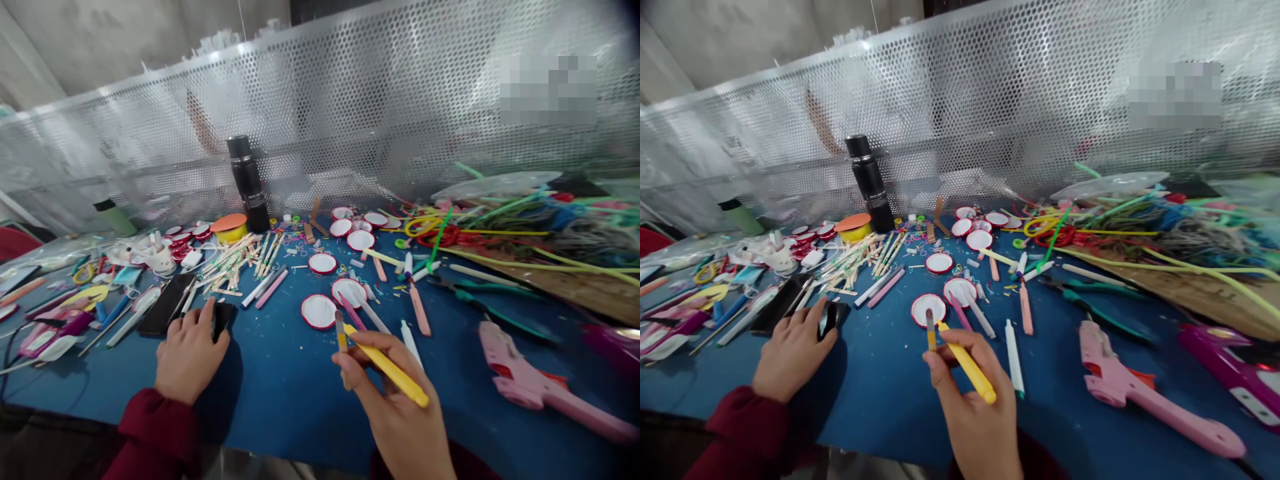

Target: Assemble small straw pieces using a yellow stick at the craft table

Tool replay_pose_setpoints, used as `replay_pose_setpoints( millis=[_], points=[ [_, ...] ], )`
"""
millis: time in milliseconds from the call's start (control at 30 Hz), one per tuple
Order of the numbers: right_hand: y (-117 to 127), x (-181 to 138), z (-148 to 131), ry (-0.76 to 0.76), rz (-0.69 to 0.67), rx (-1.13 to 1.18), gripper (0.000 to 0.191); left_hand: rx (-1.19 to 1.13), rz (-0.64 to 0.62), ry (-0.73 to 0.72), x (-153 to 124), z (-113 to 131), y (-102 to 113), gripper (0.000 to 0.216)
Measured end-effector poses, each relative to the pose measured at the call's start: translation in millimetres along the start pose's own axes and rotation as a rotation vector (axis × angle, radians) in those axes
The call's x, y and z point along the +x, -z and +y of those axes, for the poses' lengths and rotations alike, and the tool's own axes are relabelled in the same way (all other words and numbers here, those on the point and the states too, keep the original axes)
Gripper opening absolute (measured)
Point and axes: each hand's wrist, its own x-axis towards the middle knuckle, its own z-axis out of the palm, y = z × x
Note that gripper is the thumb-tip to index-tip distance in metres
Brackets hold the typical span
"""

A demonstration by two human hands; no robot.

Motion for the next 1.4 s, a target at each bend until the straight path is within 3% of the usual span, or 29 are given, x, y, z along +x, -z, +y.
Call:
replay_pose_setpoints(
  millis=[300,400,567,700,933,1100,1233,1400],
  points=[
    [2,-1,-1,0.048,-0.076,0.014,0.020,-0.126,-0.053,0.080,-10,-2,7,0.082],
    [5,-2,0,0.067,-0.140,0.027,0.021,-0.187,-0.022,0.119,-27,-15,12,0.093],
    [7,-3,2,0.050,-0.198,0.047,0.025,-0.271,0.026,0.161,-64,-48,9,0.089],
    [6,-4,1,0.061,-0.173,0.033,0.028,-0.337,0.065,0.109,-82,-59,3,0.088],
    [5,-3,5,0.061,-0.084,-0.026,0.031,-0.456,0.066,0.047,-101,-47,4,0.085],
    [3,-1,5,0.074,-0.092,-0.092,0.032,-0.637,0.016,0.014,-98,-63,1,0.081],
    [2,0,3,0.070,-0.105,-0.137,0.034,-0.610,0.013,-0.016,-87,-71,4,0.075],
    [3,-1,4,0.077,-0.087,-0.158,0.032,-0.470,0.059,-0.006,-69,-39,15,0.079]
  ],
)
